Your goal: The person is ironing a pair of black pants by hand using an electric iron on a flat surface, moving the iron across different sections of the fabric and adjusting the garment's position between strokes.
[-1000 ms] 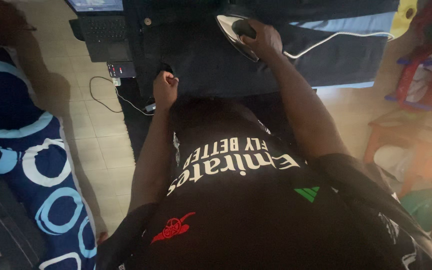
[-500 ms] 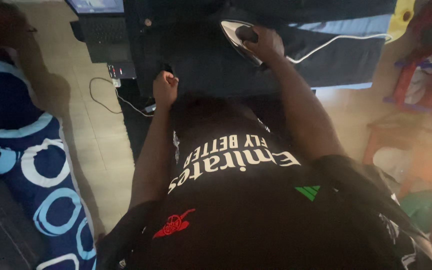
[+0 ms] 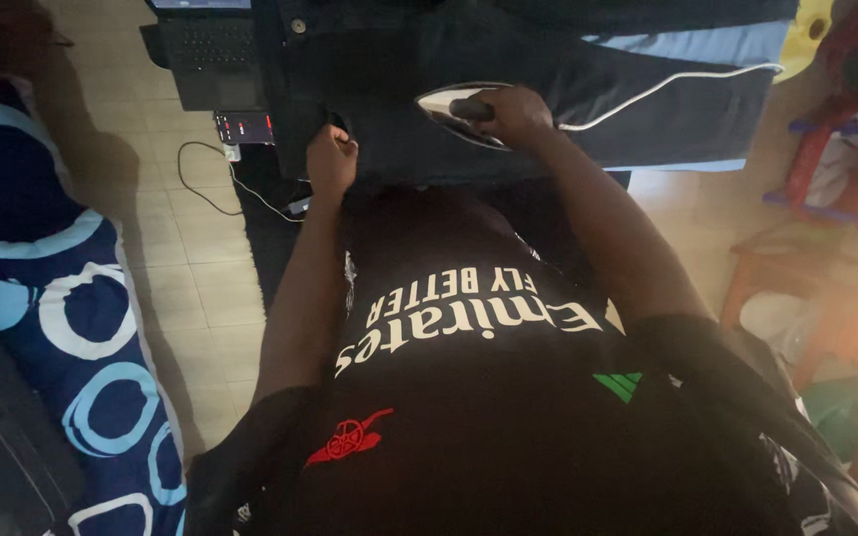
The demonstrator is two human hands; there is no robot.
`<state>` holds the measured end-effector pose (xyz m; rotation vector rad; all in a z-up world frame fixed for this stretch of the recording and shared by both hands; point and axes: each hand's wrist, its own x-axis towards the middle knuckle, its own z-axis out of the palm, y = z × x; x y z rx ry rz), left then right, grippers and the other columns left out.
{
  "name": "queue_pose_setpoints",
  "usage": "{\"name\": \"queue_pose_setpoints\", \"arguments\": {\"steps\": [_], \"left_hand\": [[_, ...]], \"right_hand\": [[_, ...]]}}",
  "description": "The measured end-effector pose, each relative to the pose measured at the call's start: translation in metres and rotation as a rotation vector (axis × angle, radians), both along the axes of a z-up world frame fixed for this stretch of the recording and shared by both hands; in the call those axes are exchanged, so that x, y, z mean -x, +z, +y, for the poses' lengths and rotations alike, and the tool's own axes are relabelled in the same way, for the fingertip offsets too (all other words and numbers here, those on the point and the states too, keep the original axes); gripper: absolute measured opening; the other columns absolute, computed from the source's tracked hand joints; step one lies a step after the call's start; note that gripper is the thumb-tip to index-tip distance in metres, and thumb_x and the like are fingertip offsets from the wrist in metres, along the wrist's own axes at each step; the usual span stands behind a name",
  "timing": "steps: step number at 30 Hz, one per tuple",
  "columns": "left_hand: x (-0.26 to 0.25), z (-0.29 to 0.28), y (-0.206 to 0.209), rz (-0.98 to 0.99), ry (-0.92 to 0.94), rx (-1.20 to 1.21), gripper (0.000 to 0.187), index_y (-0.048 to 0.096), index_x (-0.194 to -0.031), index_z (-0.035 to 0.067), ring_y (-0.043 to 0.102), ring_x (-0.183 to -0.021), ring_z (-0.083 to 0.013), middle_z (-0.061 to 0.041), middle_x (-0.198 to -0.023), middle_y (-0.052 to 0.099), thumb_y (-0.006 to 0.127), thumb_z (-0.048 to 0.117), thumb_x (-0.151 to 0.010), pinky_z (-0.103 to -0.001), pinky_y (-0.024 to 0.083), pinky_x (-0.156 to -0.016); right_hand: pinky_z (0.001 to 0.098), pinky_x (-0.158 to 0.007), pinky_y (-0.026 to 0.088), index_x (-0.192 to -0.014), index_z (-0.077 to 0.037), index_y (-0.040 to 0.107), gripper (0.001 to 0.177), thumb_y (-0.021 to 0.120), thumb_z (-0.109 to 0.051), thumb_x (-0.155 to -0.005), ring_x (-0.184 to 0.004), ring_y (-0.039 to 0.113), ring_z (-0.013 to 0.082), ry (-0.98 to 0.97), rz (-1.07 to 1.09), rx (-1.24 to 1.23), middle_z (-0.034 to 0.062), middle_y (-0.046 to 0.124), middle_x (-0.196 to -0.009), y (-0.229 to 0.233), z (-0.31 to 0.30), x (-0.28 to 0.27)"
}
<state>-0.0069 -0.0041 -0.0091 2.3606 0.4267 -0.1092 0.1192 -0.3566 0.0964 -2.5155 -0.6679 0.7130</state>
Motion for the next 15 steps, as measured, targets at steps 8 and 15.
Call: {"name": "queue_pose_setpoints", "arguments": {"steps": [8,15], "left_hand": [[-0.001,0.006,-0.010,0.001,-0.011,0.114,0.017,0.067,-0.096,0.002,0.075,-0.083,-0.0329,-0.016,-0.087,0.075,0.076,0.012,-0.086,-0.043,0.058,-0.076],[-0.003,0.006,-0.003,0.096,-0.026,0.062,0.019,0.067,-0.098,0.003,0.074,-0.085,-0.0323,-0.014,-0.090,0.075,0.077,0.015,-0.087,-0.044,0.056,-0.078]], "right_hand": [[0.0503,-0.088,0.055,-0.127,-0.024,0.072,0.045,0.078,-0.043,-0.087,-0.101,0.073,0.0320,-0.272,0.081,0.107,0.0092,0.076,-0.113,0.003,0.008,0.003],[0.0501,-0.089,0.055,-0.125,-0.023,0.075,0.043,0.078,-0.044,-0.089,-0.103,0.073,0.0312,-0.225,0.122,0.061,0.0094,0.077,-0.115,0.022,0.008,0.022]]}}
